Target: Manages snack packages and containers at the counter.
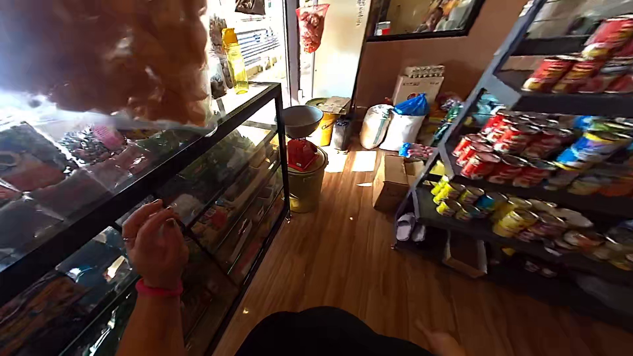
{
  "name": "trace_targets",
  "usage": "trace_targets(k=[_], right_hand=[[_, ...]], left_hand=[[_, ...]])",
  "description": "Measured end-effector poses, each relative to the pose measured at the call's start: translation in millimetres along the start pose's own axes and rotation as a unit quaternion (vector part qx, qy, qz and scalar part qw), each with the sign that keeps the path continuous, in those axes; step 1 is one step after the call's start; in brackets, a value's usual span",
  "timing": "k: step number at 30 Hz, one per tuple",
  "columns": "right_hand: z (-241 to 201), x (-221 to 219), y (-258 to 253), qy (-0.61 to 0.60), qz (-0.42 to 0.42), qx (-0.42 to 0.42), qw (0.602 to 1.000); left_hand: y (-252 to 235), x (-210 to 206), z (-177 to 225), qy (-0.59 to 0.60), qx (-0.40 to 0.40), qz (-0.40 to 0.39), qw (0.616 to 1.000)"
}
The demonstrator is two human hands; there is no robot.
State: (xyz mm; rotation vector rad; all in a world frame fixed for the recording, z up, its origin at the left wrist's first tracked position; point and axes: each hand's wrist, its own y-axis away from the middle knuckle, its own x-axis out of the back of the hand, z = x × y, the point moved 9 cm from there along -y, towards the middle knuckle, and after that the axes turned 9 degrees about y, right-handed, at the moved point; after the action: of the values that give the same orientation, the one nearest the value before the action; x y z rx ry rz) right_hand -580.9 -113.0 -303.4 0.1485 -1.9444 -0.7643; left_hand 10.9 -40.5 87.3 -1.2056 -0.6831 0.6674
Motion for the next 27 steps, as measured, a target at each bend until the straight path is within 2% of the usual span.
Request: trace_targets(k=[2, 4, 6, 9, 12, 14, 17, 23, 25, 27], right_hand=[[-48, 32, -91, 0.022, -0.058, 0.033, 0.998], [-128, 71, -126, 0.022, -0.061, 0.083, 0.994], [-214, 97, -137, -0.047, -0.046, 0.142, 0.988], [-323, 94, -145, -0.091, -0.05, 0.231, 0.967], [-401, 54, -142, -0.055, -0.131, 0.304, 0.942], [-437, 29, -140, 0.017, -0.196, 0.343, 0.919], [-478, 18, -157, 0.103, -0.247, 0.389, 0.881], [-534, 19, -231, 0.082, -0.27, 0.368, 0.886], [-554, 7, -249, 0.124, -0.306, 0.383, 0.863], [-581, 2, -254, 0.195, -0.335, 0.414, 0.824]], left_hand=[[-12, -8, -3, -0.061, -0.016, -0.006, 0.998], [-21, -12, -7, -0.113, -0.022, -0.005, 0.993], [-28, -15, -16, -0.158, -0.026, -0.003, 0.987], [-39, -26, -36, -0.203, -0.039, -0.009, 0.978], [-49, -36, -61, -0.222, -0.043, 0.013, 0.974], [-57, -42, -83, -0.236, -0.037, 0.028, 0.971], [-66, -51, -111, -0.268, -0.043, 0.04, 0.962], [-117, -61, -145, -0.342, -0.016, 0.024, 0.939], [-126, -61, -158, -0.374, 0.037, 0.047, 0.926], [-122, -51, -178, -0.399, 0.148, 0.087, 0.901]])
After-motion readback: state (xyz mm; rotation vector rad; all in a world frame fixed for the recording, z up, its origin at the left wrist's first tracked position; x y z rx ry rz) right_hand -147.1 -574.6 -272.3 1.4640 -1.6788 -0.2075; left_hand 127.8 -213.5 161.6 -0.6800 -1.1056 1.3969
